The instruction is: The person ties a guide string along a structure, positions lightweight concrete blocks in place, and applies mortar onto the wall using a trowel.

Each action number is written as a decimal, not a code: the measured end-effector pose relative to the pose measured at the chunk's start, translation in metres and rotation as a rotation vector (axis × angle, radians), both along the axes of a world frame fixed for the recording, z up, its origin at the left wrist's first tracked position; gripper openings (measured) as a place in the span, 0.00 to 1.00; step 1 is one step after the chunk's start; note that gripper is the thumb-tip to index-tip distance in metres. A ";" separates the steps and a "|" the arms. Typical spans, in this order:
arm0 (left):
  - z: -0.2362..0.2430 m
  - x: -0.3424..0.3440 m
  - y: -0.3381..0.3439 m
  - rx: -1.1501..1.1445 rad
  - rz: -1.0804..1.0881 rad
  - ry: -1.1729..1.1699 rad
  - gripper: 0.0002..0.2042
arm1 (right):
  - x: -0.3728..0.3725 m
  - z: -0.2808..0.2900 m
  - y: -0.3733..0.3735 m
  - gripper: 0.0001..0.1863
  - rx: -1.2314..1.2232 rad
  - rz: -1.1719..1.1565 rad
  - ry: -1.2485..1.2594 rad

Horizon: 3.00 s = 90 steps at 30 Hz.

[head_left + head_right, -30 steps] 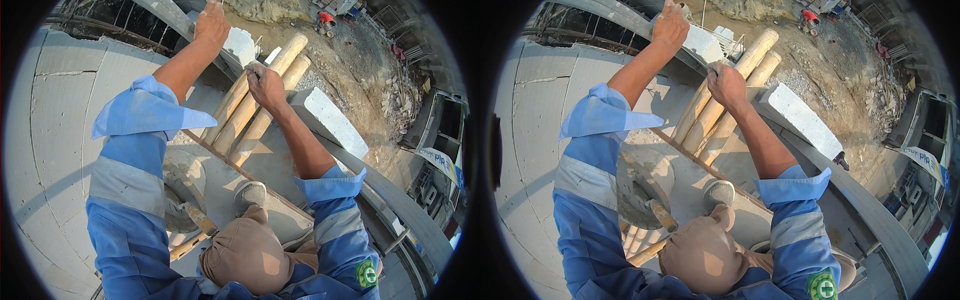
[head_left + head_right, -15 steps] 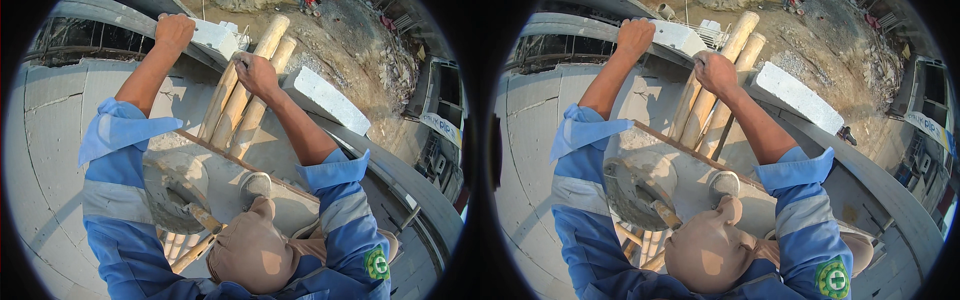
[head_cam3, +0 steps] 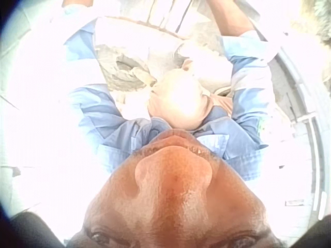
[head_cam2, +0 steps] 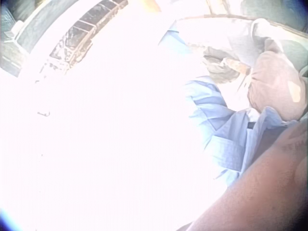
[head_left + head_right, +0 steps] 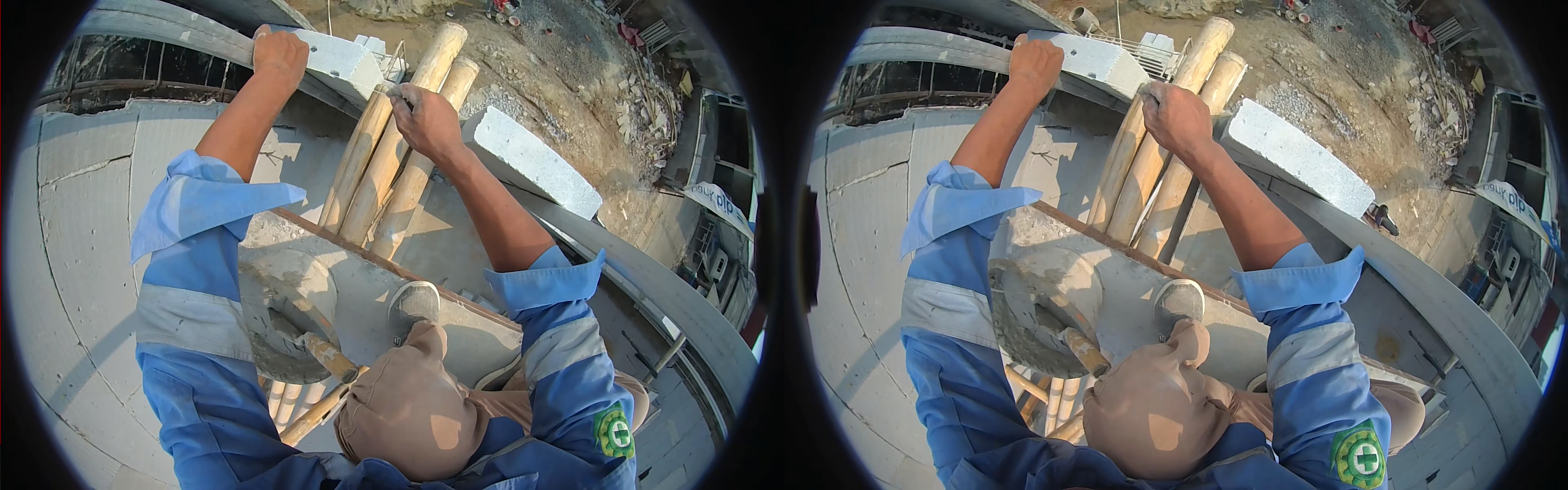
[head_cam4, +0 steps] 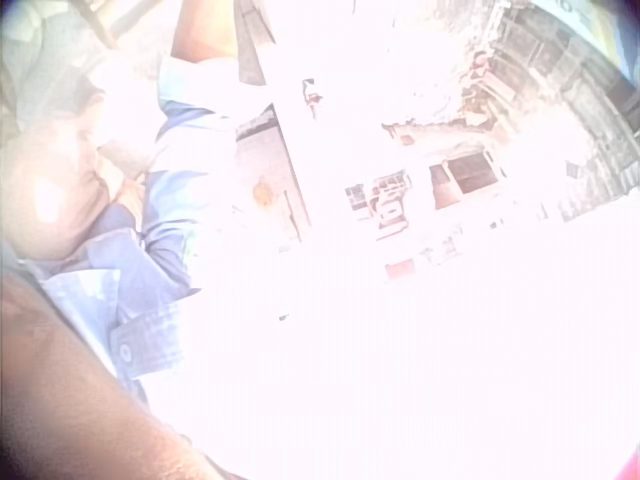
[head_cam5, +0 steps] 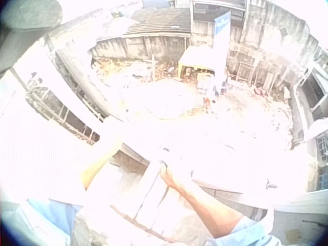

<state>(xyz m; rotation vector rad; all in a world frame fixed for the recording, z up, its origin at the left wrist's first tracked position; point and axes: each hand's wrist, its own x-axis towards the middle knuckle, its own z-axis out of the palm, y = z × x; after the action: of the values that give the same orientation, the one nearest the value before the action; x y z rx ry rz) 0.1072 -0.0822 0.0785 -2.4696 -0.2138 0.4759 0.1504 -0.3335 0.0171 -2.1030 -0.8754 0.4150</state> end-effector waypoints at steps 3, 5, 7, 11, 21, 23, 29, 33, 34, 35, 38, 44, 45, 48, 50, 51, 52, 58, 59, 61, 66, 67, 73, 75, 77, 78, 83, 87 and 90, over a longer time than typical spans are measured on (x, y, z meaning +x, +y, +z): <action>-0.003 0.011 -0.001 -0.008 0.164 0.050 0.11 | -0.002 0.004 0.000 0.13 -0.005 0.000 0.010; -0.004 0.017 -0.003 -0.016 0.243 0.009 0.11 | -0.004 0.007 0.001 0.13 -0.014 -0.019 0.033; 0.000 0.023 -0.003 -0.074 0.327 0.041 0.11 | -0.002 0.007 0.000 0.12 -0.024 -0.017 0.018; 0.013 0.038 -0.005 -0.169 0.517 0.193 0.16 | 0.003 0.005 -0.004 0.12 -0.011 -0.020 0.015; 0.008 0.043 0.016 -0.186 0.602 0.396 0.19 | 0.006 0.004 -0.008 0.12 -0.024 -0.024 0.073; 0.010 0.041 0.013 -0.199 0.409 0.375 0.19 | 0.007 0.003 -0.008 0.12 -0.021 -0.019 0.049; 0.009 0.021 0.003 -0.099 0.262 0.248 0.25 | 0.004 -0.001 -0.009 0.13 -0.011 0.020 0.037; -0.002 -0.011 0.019 -0.079 -0.074 -0.115 0.21 | 0.000 0.002 -0.004 0.12 0.061 -0.006 0.060; -0.001 -0.016 0.018 -0.076 -0.073 -0.116 0.21 | 0.002 0.001 -0.004 0.12 0.048 -0.006 0.061; 0.000 -0.025 0.010 -0.208 -0.266 -0.282 0.18 | 0.003 0.000 -0.006 0.12 0.030 -0.010 0.061; 0.019 -0.060 -0.022 -0.447 -0.189 -0.367 0.17 | 0.006 -0.001 -0.012 0.13 0.025 -0.004 0.038; 0.023 -0.091 0.010 -0.449 0.630 -0.136 0.27 | 0.007 0.009 -0.012 0.13 0.002 0.012 0.031; 0.015 -0.092 0.024 -0.482 0.704 -0.271 0.30 | 0.008 0.011 -0.012 0.13 0.003 0.015 0.028; -0.020 -0.101 0.055 -0.677 0.671 -0.441 0.36 | 0.007 0.013 -0.008 0.13 -0.001 0.024 0.015; -0.030 -0.099 0.060 -0.749 0.674 -0.500 0.37 | 0.009 0.015 -0.008 0.13 -0.013 0.014 0.024; -0.034 -0.099 0.063 -0.915 0.693 -0.527 0.36 | 0.010 0.016 -0.007 0.13 -0.011 0.014 0.024; -0.036 -0.095 0.059 -1.092 0.707 -0.550 0.35 | 0.013 0.015 -0.008 0.13 -0.016 0.015 0.004; -0.038 -0.085 0.051 -1.433 1.050 -0.562 0.24 | 0.010 0.026 -0.011 0.13 -0.098 0.050 -0.019; -0.039 -0.088 0.051 -1.429 1.053 -0.564 0.24 | 0.008 0.029 -0.010 0.13 -0.120 0.073 -0.035; -0.040 -0.092 0.046 -1.497 1.218 -0.657 0.16 | 0.009 0.026 -0.011 0.13 -0.113 0.081 -0.051; -0.028 -0.087 0.001 -1.673 1.313 -0.692 0.14 | 0.015 0.016 -0.017 0.13 -0.121 0.070 -0.087; -0.025 -0.086 -0.001 -1.686 1.338 -0.733 0.13 | 0.014 0.017 -0.016 0.13 -0.127 0.072 -0.079; -0.008 -0.059 -0.008 -1.901 1.388 -0.874 0.14 | 0.010 0.017 -0.014 0.13 -0.118 0.066 -0.044; -0.007 -0.055 -0.014 -1.923 1.418 -0.962 0.14 | 0.009 0.016 -0.015 0.13 -0.118 0.070 -0.045; -0.014 -0.056 -0.020 -1.899 1.355 -0.988 0.15 | 0.010 0.017 -0.015 0.13 -0.103 0.065 -0.044; -0.017 -0.057 -0.022 -1.902 1.353 -0.986 0.15 | 0.010 0.017 -0.015 0.13 -0.103 0.062 -0.046; -0.025 -0.064 -0.024 -1.622 1.135 -0.939 0.21 | 0.011 0.016 -0.016 0.13 -0.074 0.068 -0.069; -0.028 -0.070 -0.018 -1.333 0.868 -0.910 0.19 | 0.009 0.016 -0.015 0.13 -0.082 0.066 -0.065; -0.023 -0.076 -0.006 -1.078 0.709 -0.764 0.21 | 0.005 0.016 -0.013 0.13 -0.083 0.070 -0.048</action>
<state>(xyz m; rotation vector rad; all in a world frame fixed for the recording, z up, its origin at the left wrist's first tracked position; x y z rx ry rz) 0.0310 -0.0878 0.0554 -3.4736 -1.5097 -0.2190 0.1556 -0.3465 0.0331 -2.1705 -0.9769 0.4457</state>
